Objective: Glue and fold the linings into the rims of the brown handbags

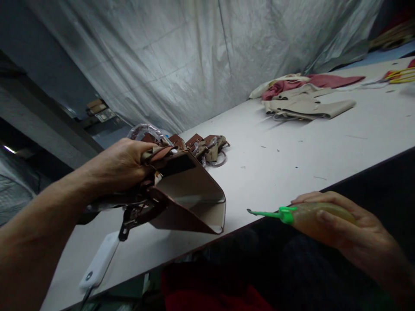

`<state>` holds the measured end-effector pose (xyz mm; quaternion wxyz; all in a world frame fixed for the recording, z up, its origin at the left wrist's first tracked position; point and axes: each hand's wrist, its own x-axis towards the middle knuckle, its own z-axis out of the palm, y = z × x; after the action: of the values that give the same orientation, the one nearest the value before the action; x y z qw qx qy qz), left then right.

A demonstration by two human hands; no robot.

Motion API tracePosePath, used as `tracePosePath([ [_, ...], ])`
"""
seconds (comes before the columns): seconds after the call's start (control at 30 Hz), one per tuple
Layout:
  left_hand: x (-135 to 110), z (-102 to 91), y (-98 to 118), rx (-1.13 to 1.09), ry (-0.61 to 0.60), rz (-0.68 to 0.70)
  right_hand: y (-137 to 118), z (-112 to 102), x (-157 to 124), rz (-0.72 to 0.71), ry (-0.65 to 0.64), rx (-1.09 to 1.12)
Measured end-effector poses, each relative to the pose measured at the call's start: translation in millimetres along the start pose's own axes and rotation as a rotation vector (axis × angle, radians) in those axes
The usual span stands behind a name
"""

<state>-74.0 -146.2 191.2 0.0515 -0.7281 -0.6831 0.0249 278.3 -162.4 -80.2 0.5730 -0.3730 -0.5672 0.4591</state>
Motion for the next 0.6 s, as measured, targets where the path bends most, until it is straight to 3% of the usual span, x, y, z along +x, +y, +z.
tracePosePath([
  [0.07,-4.1,16.4,7.8,0.03,-0.024,0.095,0.7,1.7,-0.3,-0.007,0.012,-0.001],
  [0.27,-9.7,66.0,24.4,0.074,-0.127,0.174,2.4,6.4,3.9,0.029,0.002,-0.074],
  [0.4,-6.1,69.9,27.4,0.131,-0.116,0.163,7.7,17.3,18.6,-0.063,-0.05,-0.233],
  [0.6,-4.9,71.5,31.1,0.175,-0.165,0.131,12.0,38.4,49.7,-0.175,-0.226,-0.447],
])
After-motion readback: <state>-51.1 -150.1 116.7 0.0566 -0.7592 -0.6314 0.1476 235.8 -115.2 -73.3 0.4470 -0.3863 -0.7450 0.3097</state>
